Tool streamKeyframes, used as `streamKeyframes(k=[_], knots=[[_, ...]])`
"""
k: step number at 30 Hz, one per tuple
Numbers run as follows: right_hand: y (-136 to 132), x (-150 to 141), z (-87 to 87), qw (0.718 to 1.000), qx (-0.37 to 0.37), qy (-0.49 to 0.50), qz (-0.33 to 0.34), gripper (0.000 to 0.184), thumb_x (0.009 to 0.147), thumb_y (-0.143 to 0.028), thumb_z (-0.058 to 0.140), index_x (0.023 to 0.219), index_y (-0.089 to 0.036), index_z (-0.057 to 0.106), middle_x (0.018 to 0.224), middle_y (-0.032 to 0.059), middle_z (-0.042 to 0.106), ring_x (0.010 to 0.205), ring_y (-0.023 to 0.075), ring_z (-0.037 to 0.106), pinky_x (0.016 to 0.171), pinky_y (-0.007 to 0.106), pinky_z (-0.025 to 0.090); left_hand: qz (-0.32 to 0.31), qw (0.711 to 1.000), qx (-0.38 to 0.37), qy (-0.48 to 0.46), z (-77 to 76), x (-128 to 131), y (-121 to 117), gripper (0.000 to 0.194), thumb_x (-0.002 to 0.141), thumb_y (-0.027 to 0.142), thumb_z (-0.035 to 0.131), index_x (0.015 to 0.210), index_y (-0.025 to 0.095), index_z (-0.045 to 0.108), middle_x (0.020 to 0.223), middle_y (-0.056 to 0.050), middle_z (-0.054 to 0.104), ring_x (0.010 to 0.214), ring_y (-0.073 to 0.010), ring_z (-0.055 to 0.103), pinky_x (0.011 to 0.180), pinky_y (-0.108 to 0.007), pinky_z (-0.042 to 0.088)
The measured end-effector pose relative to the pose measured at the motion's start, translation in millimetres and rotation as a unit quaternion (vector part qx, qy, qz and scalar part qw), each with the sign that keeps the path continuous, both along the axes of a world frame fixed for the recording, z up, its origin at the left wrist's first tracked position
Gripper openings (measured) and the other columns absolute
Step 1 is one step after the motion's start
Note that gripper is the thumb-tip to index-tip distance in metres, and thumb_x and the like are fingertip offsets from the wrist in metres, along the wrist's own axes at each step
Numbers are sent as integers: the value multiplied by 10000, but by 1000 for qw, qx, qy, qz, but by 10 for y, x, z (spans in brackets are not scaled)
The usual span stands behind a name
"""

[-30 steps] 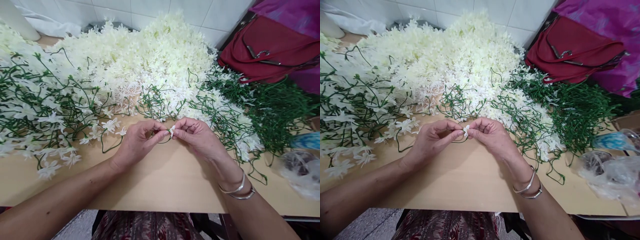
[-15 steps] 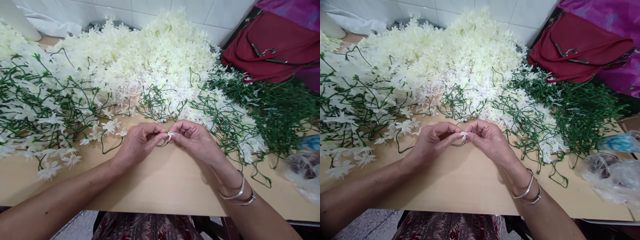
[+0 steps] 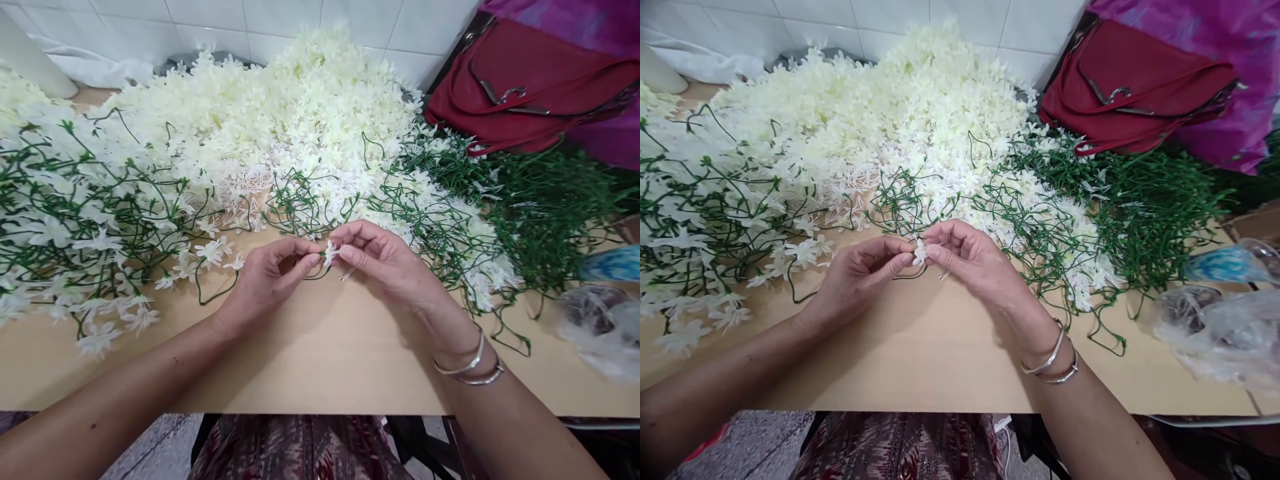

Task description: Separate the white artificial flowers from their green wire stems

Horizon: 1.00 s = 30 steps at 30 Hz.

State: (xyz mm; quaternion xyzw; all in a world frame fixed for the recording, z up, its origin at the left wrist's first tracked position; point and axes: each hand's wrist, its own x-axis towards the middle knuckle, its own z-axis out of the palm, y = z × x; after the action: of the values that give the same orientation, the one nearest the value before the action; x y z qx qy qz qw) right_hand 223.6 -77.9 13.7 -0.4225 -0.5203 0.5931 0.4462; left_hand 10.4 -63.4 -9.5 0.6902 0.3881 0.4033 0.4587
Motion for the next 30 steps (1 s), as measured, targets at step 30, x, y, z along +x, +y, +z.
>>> streamKeyframes(k=[30], knots=[[20, 45, 92, 982, 110, -120, -99, 266, 834, -428, 856, 921, -220, 715, 857, 16, 680, 767, 163, 599, 705, 302, 492, -56, 996, 30, 69, 135, -46, -9, 106, 967, 260, 613, 916, 192, 676, 838, -27, 693, 750, -155, 624, 694, -292, 483]])
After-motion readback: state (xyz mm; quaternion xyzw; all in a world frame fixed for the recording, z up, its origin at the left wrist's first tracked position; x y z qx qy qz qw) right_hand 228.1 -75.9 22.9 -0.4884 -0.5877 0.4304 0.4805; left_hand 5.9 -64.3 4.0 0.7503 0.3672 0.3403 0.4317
